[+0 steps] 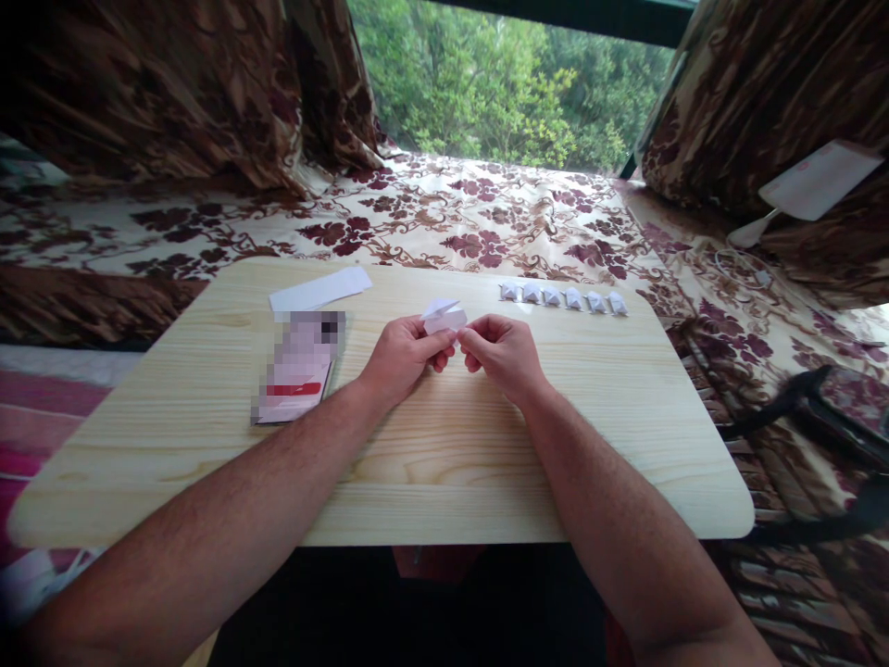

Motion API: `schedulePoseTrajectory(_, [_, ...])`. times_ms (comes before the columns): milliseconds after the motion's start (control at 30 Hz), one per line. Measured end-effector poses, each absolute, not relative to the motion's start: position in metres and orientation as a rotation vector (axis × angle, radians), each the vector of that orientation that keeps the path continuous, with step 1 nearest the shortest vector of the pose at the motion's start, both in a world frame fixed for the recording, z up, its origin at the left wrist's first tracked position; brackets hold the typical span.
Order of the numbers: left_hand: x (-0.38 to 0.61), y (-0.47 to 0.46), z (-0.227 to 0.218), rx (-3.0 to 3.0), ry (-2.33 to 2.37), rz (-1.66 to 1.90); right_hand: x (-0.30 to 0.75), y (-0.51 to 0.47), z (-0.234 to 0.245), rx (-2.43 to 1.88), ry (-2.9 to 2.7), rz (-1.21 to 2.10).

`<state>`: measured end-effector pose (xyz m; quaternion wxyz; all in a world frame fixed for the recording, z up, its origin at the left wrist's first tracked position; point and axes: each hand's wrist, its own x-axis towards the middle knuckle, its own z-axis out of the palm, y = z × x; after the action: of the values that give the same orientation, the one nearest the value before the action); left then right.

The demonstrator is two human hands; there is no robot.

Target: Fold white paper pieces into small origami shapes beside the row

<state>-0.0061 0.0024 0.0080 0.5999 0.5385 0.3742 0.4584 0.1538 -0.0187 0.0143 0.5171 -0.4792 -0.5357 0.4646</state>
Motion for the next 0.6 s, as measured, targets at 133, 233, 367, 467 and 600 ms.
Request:
schedulePoseTrajectory(133, [-0.0065, 0.0037, 0.0069, 1.231, 0.862, 1.058, 0.1537, -0.0197, 0.0158, -1.169, -1.294, 1.099])
schedulePoseTrajectory(233, [-0.0067, 0.004, 0.0065, 1.226, 0.854, 1.053, 0.1531, -0.0205, 0.0173, -1.181, -1.3, 1.084])
schedulePoseTrajectory(367, [-0.0069, 0.0041, 0.0071, 1.224, 0.858, 1.044, 0.1523, -0.0208, 0.0175, -1.193, -1.312, 1.066])
schedulePoseTrajectory(467, [-0.0068, 0.0041, 0.0079, 1.218, 0.853, 1.038, 0.1521, -0.0204, 0.0167, -1.187, -1.305, 1.056])
schedulePoseTrajectory(600, [-0.0067, 0.005, 0.0085, 1.19, 0.854, 1.02, 0.1516, -0.0199, 0.0167, -1.195, -1.308, 1.048])
